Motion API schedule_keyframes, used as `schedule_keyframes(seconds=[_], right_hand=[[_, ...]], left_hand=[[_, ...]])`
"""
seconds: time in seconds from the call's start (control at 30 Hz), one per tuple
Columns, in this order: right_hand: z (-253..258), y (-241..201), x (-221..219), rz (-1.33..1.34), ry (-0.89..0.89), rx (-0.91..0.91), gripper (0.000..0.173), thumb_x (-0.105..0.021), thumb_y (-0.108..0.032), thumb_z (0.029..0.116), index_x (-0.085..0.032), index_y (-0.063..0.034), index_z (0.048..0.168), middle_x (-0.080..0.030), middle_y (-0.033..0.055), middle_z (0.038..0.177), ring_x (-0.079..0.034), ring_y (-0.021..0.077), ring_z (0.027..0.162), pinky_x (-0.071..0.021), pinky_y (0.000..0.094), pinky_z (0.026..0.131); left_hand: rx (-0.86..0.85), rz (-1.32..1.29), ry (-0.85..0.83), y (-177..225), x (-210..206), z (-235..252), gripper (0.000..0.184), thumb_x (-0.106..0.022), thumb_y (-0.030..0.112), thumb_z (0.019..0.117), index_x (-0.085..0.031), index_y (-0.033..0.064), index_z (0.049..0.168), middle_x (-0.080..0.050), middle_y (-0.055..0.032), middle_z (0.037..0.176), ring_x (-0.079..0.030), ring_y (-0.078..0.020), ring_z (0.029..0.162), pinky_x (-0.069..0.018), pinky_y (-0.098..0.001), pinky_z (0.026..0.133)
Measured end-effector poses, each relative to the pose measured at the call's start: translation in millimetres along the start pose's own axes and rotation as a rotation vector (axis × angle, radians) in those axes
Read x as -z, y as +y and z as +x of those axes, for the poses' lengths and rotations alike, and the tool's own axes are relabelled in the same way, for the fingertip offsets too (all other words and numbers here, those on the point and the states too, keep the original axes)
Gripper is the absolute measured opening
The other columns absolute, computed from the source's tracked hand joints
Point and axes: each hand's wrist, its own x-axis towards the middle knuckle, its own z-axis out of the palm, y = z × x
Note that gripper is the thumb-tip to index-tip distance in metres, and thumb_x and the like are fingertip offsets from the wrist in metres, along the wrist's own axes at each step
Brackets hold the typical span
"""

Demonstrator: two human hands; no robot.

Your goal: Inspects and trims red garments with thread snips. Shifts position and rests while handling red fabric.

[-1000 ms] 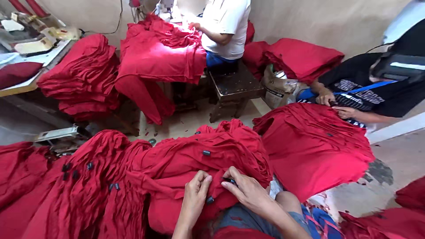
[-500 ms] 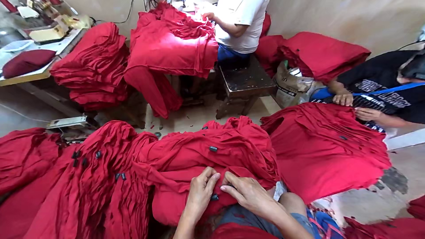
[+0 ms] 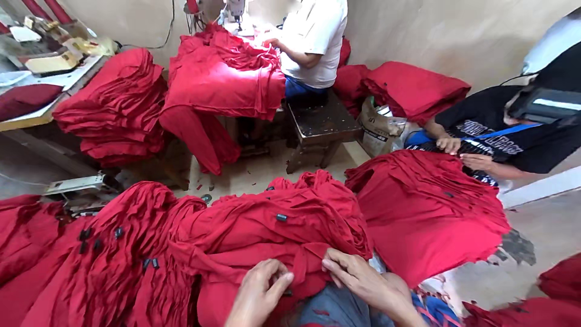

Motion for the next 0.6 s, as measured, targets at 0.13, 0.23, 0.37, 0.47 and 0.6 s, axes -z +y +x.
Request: schedule_keyframes(seconds=[0.13, 0.23, 0.37, 0.47, 0.6], right_hand=[[11.5, -12.8, -18.3, 0.107, 0.254, 0.084, 0.031, -0.047, -0.026, 0.1078, -0.069, -0.0056, 0.105, -0.068, 0.0022, 0.083, -0.064, 0.0083, 0.072, -0.0555, 0.0284, 0.070], [19.1, -18.7, -22.1, 0.006, 0.179, -0.002, 0.026, -0.060, -0.028, 0.1013, -0.069, -0.0044, 0.103, -0.069, 0.0084, 0.085, -0.067, 0.0190, 0.079, -0.0561, 0.0404, 0.076], [23.1, -29.8, -13.9, -0.295, -0.291, -0.314, 0.036, -0.067, -0.033, 0.0965, -0.069, 0.0021, 0.106, -0.070, 0.0240, 0.100, -0.066, 0.0428, 0.103, -0.0474, 0.0636, 0.092], [17.7, -29.9, -17.9, -0.380, -0.391, -0.391, 0.034, -0.069, -0.030, 0.0948, -0.069, 0.0023, 0.104, -0.070, 0.0248, 0.103, -0.065, 0.0444, 0.108, -0.0459, 0.0655, 0.094], [7.4, -27.3, -13.4, -0.298, -0.187, -0.460, 0.029, -0.061, -0.026, 0.0984, -0.069, 0.0002, 0.108, -0.071, 0.0218, 0.102, -0.067, 0.0403, 0.105, -0.0496, 0.0610, 0.092]], left_hand=[[0.017, 0.363, 0.134, 4.7, -58.4, 24.5, 0.027, -0.066, 0.029, 0.0963, -0.075, 0.0035, 0.098, -0.073, -0.0139, 0.096, -0.070, -0.0349, 0.098, -0.0487, -0.0597, 0.090], [-0.203, 0.303, 0.012, 6.9, -72.0, 21.3, 0.018, -0.067, 0.018, 0.0952, -0.076, 0.0031, 0.099, -0.075, -0.0127, 0.096, -0.073, -0.0308, 0.095, -0.0533, -0.0547, 0.091], [-0.150, 0.227, -0.303, 41.3, -46.3, 14.7, 0.027, -0.056, 0.011, 0.1006, -0.074, 0.0008, 0.118, -0.073, -0.0160, 0.120, -0.068, -0.0320, 0.117, -0.0475, -0.0476, 0.107], [-0.253, 0.227, -0.145, 13.8, -55.2, 6.3, 0.020, -0.061, 0.009, 0.0963, -0.078, 0.0030, 0.104, -0.076, -0.0148, 0.102, -0.072, -0.0320, 0.102, -0.0539, -0.0490, 0.097], [-0.360, 0.198, -0.031, -13.6, -65.5, 1.5, 0.011, -0.066, 0.008, 0.0918, -0.075, 0.0037, 0.096, -0.074, -0.0112, 0.092, -0.072, -0.0271, 0.092, -0.0579, -0.0455, 0.085]])
